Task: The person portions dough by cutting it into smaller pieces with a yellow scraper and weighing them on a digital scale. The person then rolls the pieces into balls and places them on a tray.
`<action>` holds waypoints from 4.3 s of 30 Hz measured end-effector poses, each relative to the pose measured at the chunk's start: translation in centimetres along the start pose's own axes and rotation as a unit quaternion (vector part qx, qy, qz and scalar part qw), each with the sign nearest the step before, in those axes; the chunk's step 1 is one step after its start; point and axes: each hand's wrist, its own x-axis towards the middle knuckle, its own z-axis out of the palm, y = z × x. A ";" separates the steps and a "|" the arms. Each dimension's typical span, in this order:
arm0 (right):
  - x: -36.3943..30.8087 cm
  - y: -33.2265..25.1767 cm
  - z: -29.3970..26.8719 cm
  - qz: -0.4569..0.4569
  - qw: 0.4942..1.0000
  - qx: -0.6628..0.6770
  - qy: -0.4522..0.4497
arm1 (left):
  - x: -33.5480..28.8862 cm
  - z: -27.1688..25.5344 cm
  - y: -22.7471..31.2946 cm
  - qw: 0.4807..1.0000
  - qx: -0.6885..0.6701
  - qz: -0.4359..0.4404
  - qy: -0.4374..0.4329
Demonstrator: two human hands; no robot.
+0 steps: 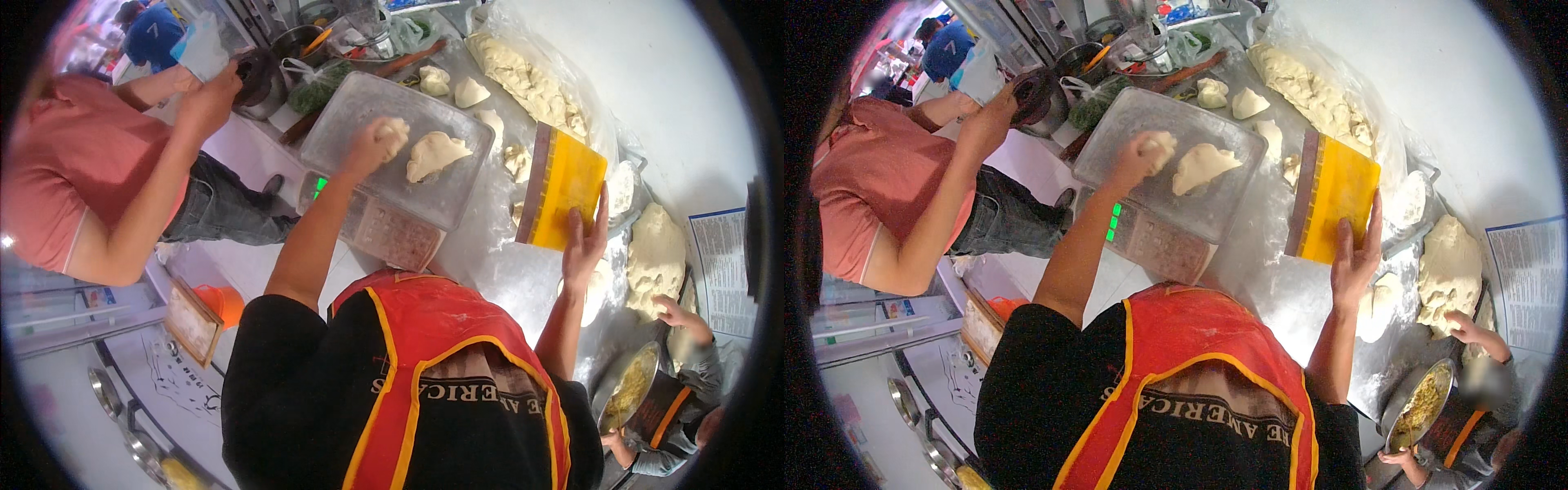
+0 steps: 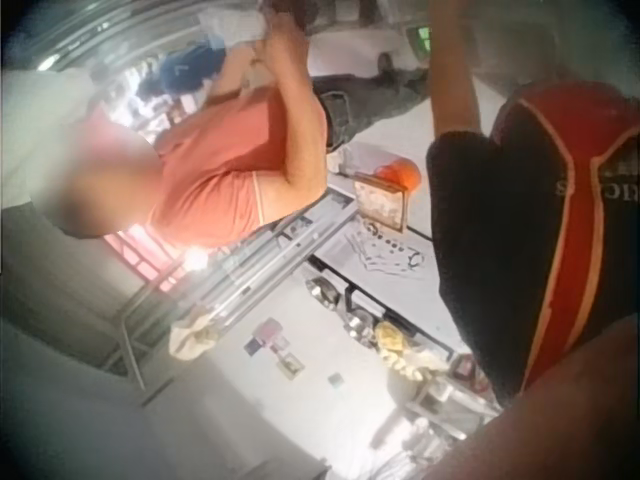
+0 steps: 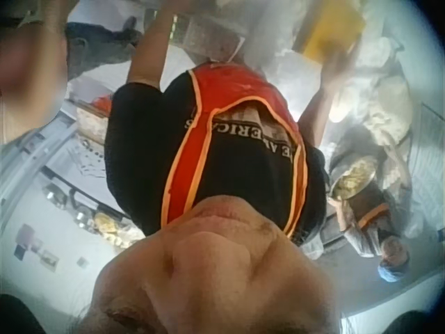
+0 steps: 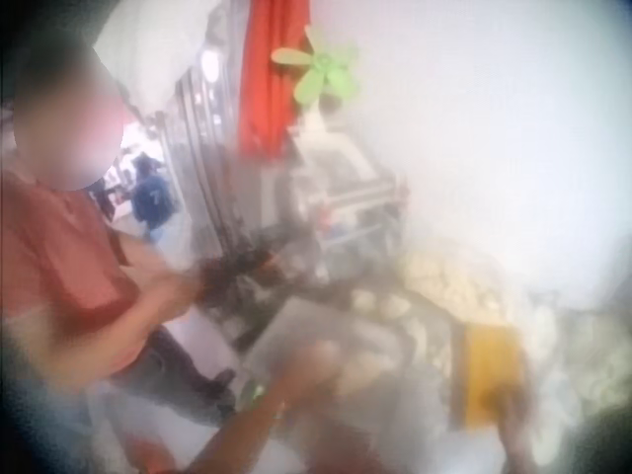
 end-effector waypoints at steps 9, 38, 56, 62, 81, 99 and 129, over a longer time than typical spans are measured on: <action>0.4 0.0 1.6 -0.047 0.998 -0.019 -0.038 | -4.3 -5.7 5.4 0.792 -0.607 -0.015 -0.068; -1.7 -1.8 9.1 -0.105 0.953 -0.163 -0.234 | -3.5 5.5 0.9 0.959 0.201 0.136 0.144; 1.8 -1.4 13.4 -0.068 0.889 -0.314 -0.327 | -7.3 -2.6 -0.2 0.925 -0.370 -0.064 0.055; 0.9 -4.7 10.9 -0.162 0.952 -0.177 -0.190 | -10.3 -4.8 -0.5 0.837 -0.535 -0.065 0.093; 0.6 -3.5 9.1 -0.095 0.961 -0.182 -0.184 | -11.4 -9.9 6.4 0.848 -0.515 0.006 0.124; -0.4 -2.3 7.6 -0.056 0.971 -0.162 -0.167 | -7.4 -6.2 5.8 0.898 -0.431 -0.031 0.075; 0.1 -4.3 9.9 -0.104 0.780 -0.379 -0.488 | -6.9 4.8 1.2 0.909 0.405 0.010 0.102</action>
